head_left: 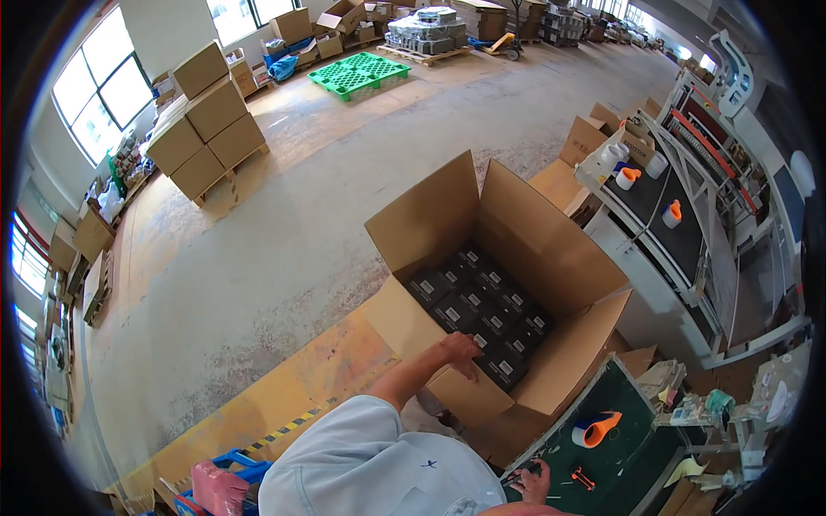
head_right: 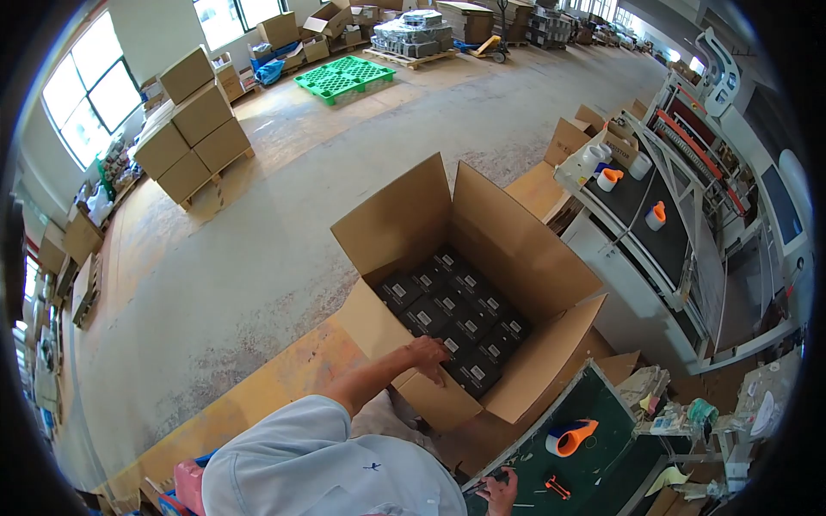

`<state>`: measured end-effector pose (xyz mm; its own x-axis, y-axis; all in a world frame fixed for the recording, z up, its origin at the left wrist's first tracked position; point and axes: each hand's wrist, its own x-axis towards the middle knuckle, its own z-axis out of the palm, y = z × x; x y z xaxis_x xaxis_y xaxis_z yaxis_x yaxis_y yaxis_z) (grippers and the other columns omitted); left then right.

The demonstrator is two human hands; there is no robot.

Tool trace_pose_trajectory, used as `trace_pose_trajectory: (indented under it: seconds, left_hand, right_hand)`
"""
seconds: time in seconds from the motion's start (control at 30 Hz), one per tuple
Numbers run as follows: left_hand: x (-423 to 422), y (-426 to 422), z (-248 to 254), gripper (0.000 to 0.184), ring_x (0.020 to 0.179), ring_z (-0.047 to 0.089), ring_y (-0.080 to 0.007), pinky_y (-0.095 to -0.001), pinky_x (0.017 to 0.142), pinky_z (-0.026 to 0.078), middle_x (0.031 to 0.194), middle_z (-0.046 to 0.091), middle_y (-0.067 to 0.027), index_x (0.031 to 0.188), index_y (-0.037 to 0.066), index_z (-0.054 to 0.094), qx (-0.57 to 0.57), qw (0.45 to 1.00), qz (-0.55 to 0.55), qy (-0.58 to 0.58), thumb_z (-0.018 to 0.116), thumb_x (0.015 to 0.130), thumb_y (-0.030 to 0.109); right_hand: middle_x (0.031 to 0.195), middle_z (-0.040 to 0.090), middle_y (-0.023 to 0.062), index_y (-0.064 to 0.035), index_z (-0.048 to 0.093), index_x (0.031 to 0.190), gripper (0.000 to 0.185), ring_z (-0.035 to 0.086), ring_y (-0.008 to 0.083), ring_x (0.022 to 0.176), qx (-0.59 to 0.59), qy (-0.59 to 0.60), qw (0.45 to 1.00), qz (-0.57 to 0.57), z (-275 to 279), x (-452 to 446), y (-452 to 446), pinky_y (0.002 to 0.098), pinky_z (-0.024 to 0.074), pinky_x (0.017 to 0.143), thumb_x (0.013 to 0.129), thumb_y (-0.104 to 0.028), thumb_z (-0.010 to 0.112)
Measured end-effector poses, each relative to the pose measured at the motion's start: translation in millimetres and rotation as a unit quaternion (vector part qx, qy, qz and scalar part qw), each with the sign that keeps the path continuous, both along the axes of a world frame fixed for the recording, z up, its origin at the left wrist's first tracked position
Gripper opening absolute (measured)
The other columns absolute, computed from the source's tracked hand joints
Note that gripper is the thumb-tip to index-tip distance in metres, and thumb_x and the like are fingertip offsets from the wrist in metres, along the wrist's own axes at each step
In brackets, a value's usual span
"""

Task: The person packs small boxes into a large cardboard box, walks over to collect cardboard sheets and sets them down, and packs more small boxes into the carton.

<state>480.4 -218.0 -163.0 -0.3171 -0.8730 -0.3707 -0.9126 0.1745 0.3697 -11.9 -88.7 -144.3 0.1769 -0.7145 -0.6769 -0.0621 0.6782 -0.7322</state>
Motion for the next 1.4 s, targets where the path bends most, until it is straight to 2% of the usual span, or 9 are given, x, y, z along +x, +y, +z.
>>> trace_pose_trajectory:
  seconds: [0.37, 0.47, 0.5, 0.73, 0.83, 0.93, 1.03, 1.23, 1.4]
  left_hand:
    - [2, 9, -24, 0.075, 0.119, 0.063, -0.0310, -0.0490, 0.103, 0.048, 0.114, 0.073, -0.0100, 0.108, 0.008, 0.077, -0.057, 0.998, 0.000, 0.000, 0.081, 0.069, 0.072]
    - [2, 11, -19, 0.074, 0.123, 0.062, -0.0275, -0.0508, 0.105, 0.043, 0.116, 0.073, -0.0082, 0.107, 0.013, 0.078, -0.070, 0.997, -0.013, -0.029, 0.079, 0.068, 0.075]
    - [2, 12, -22, 0.073, 0.123, 0.061, -0.0273, -0.0511, 0.106, 0.041, 0.116, 0.073, -0.0078, 0.107, 0.013, 0.078, -0.081, 0.997, -0.012, -0.016, 0.080, 0.067, 0.073]
    - [-26, 62, -50, 0.054, 0.136, 0.052, -0.0348, -0.0615, 0.121, 0.025, 0.131, 0.067, -0.0109, 0.121, 0.010, 0.071, -0.293, 0.930, 0.150, 0.163, 0.084, 0.078, 0.042]
    - [-60, 84, -26, 0.046, 0.133, 0.055, -0.0355, -0.0578, 0.118, 0.034, 0.131, 0.068, -0.0125, 0.123, 0.007, 0.071, -0.247, 0.914, 0.210, 0.245, 0.082, 0.086, 0.033]
    - [-71, 108, 4, 0.041, 0.112, 0.070, -0.0333, -0.0401, 0.093, 0.057, 0.121, 0.073, -0.0141, 0.123, 0.003, 0.070, -0.108, 0.831, 0.347, 0.421, 0.076, 0.096, 0.032]
    - [-69, 108, 55, 0.041, 0.118, 0.069, -0.0247, -0.0393, 0.098, 0.055, 0.124, 0.073, -0.0144, 0.132, 0.004, 0.068, -0.013, 0.824, 0.328, 0.462, 0.073, 0.099, 0.029]
    - [-58, 116, 80, 0.032, 0.102, 0.068, -0.0409, -0.0500, 0.085, 0.057, 0.109, 0.070, -0.0174, 0.117, 0.003, 0.067, -0.150, 0.911, 0.180, 0.338, 0.063, 0.102, 0.032]
    - [-46, 148, 68, 0.027, 0.094, 0.067, -0.0425, -0.0524, 0.078, 0.054, 0.099, 0.068, -0.0182, 0.101, 0.003, 0.064, -0.133, 0.920, 0.188, 0.318, 0.059, 0.103, 0.030]
  right_hand:
    - [0.092, 0.072, 0.0140, -0.0167, 0.035, 0.151, 0.063, 0.075, 0.0261, 0.074, -0.093, 0.032, 0.995, 0.023, 12, 17, 3, 0.0370, 0.0618, 0.055, 0.097, -0.002, 0.064]
    - [0.096, 0.069, 0.0106, -0.0048, 0.040, 0.148, 0.057, 0.070, 0.0193, 0.077, -0.114, 0.030, 0.992, 0.047, 74, 72, -4, 0.0321, 0.0589, 0.064, 0.099, -0.007, 0.068]
    - [0.095, 0.071, 0.0120, -0.0051, 0.033, 0.152, 0.065, 0.072, 0.0211, 0.075, -0.108, 0.031, 0.993, 0.034, 75, 76, -8, 0.0331, 0.0603, 0.064, 0.097, -0.005, 0.069]
    - [0.094, 0.073, 0.0078, 0.0044, 0.060, 0.128, 0.036, 0.072, 0.0130, 0.083, -0.172, 0.036, 0.975, 0.135, 72, 103, -50, 0.0278, 0.0572, 0.072, 0.098, -0.010, 0.073]
    - [0.090, 0.072, 0.0052, 0.0018, 0.063, 0.127, 0.033, 0.070, 0.0105, 0.079, -0.199, 0.048, 0.971, 0.122, 88, 122, -59, 0.0272, 0.0560, 0.069, 0.098, -0.011, 0.074]
    - [0.085, 0.070, 0.0034, -0.0018, 0.066, 0.128, 0.032, 0.067, 0.0088, 0.072, -0.229, 0.051, 0.952, 0.196, 92, 146, -71, 0.0273, 0.0547, 0.064, 0.098, -0.013, 0.073]
    - [0.073, 0.064, 0.0014, -0.0034, 0.069, 0.128, 0.031, 0.061, 0.0079, 0.062, -0.185, 0.055, 0.954, 0.231, 99, 177, -75, 0.0280, 0.0499, 0.057, 0.099, -0.014, 0.069]
    - [0.067, 0.058, 0.0000, 0.0019, 0.070, 0.105, 0.019, 0.051, 0.0067, 0.060, -0.184, 0.033, 0.908, 0.375, 39, 210, -77, 0.0290, 0.0419, 0.054, 0.099, -0.016, 0.069]
    - [0.067, 0.055, -0.0009, 0.0040, 0.069, 0.100, 0.019, 0.049, 0.0063, 0.061, -0.188, 0.021, 0.876, 0.443, 41, 248, -88, 0.0294, 0.0413, 0.055, 0.097, -0.015, 0.072]
